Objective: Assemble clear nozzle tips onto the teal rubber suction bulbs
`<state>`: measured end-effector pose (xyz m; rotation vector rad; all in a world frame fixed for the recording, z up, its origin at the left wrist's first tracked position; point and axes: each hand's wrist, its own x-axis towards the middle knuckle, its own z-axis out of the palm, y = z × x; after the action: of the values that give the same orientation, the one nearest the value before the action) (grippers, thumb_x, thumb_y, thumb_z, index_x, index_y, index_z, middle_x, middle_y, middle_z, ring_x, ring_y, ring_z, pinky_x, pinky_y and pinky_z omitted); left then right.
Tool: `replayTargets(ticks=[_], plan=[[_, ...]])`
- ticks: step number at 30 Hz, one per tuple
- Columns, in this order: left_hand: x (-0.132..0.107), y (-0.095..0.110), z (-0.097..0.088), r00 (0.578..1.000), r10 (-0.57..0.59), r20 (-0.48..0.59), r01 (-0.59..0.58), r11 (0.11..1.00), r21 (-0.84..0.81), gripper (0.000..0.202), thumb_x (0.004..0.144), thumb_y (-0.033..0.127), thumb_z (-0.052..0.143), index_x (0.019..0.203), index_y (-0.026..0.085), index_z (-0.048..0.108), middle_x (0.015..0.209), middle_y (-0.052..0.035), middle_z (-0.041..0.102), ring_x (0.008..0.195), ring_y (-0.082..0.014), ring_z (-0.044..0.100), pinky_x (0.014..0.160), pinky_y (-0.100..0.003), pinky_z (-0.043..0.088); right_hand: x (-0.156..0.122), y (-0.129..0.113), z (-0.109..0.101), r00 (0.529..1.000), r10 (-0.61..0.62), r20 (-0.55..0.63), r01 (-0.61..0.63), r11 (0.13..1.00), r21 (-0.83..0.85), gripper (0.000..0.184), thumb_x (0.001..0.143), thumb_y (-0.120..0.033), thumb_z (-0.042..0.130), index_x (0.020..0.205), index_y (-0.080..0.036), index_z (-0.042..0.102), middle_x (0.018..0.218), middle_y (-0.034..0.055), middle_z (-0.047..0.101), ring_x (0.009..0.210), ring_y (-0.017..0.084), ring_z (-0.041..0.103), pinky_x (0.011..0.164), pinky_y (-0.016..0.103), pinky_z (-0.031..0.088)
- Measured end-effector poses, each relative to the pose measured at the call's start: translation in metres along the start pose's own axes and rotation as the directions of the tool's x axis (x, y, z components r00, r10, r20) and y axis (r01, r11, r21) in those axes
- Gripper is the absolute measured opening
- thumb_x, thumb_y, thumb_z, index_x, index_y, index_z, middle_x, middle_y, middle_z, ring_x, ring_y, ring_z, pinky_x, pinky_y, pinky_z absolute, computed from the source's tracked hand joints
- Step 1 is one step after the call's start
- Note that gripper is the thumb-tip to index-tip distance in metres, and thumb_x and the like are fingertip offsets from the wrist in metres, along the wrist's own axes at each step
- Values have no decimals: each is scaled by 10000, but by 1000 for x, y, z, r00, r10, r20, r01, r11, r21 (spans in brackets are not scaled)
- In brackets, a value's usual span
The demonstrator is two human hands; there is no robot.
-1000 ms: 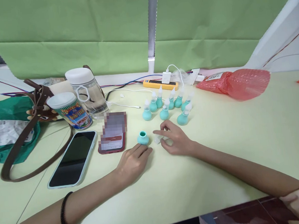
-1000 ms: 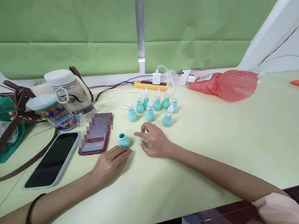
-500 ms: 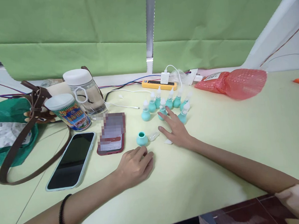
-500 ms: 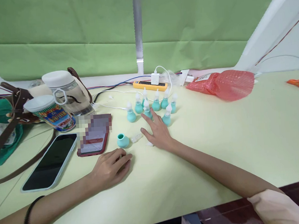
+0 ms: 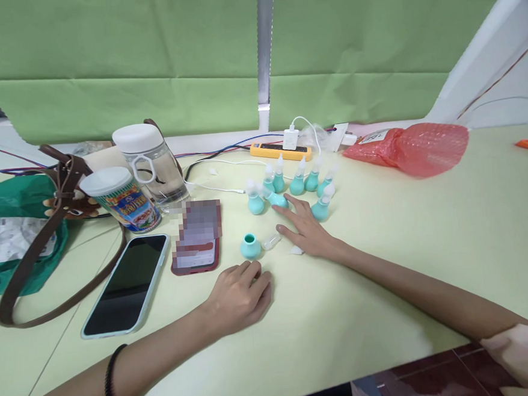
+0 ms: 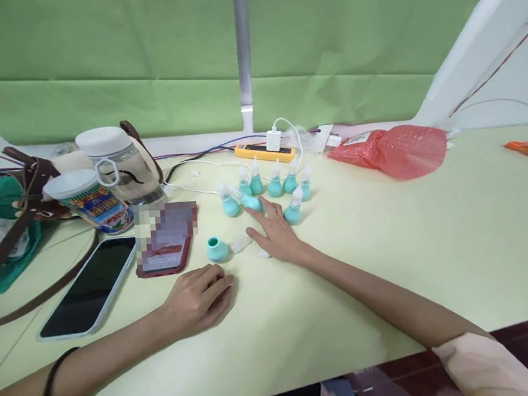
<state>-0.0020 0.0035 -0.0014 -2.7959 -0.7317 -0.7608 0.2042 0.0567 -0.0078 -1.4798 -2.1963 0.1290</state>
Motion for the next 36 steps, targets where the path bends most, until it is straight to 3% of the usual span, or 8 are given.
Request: replayTargets(ticks=[6,11,16,21,24,27,30,36], plan=[[0,-1,0,1000,4,-9,-4,1000,-9,168,757,150,422,761,127,588,617,-49,544,522,-132,477,441,-235,399,2,4,6,981,25,-193,-3,993,115,199,795,-281,433,890,-175,571,1074,95,359,866,180,510,799,349,414],[-1,0,-1,999,-6,-32,6,1000,4,159,758,160,427,772,128,581,628,-49,550,537,-132,490,448,-228,400,3,7,9,947,26,-321,21,989,145,152,741,-259,511,620,-169,496,949,73,444,761,166,533,710,320,440],[0,-1,0,1000,-4,-25,4,1000,3,144,757,163,440,789,125,574,629,-48,550,546,-136,499,456,-231,406,3,10,7,928,-20,-372,65,992,109,158,682,-264,565,787,-186,478,804,44,475,752,187,505,654,323,445],[0,-1,1,1000,17,14,-17,1000,4,170,775,177,429,882,127,552,658,-47,557,572,-140,515,475,-236,417,4,11,8,937,-8,-350,43,995,92,296,732,-257,515,1024,-208,488,880,61,426,757,171,491,663,324,459],[0,-1,1,1000,11,-29,-11,1000,13,129,780,195,446,826,132,549,641,-43,558,564,-141,519,474,-236,409,3,6,2,874,-10,-485,58,995,85,230,743,-254,491,963,-186,503,925,87,404,827,190,477,685,340,456],[0,-3,0,994,-53,-100,47,997,-53,120,774,239,483,728,134,519,602,-30,545,524,-124,501,461,-221,388,-4,-3,-7,803,-186,-567,258,965,49,187,708,-215,476,890,-170,475,980,117,440,916,228,465,717,373,440],[-1,-5,-4,986,-119,-120,92,974,-205,179,764,303,487,709,133,474,567,-11,501,472,-100,447,431,-208,348,-16,-15,-10,754,-423,-503,525,848,73,257,626,-161,458,883,-174,449,899,93,522,817,201,522,633,324,448],[-3,-9,-4,995,-58,-83,25,934,-356,249,806,358,375,700,141,437,527,8,418,457,-103,361,424,-223,290,-35,-36,1,763,-566,-311,598,802,6,211,532,-163,407,725,-172,491,542,-14,462,471,113,387,409,245,271]])
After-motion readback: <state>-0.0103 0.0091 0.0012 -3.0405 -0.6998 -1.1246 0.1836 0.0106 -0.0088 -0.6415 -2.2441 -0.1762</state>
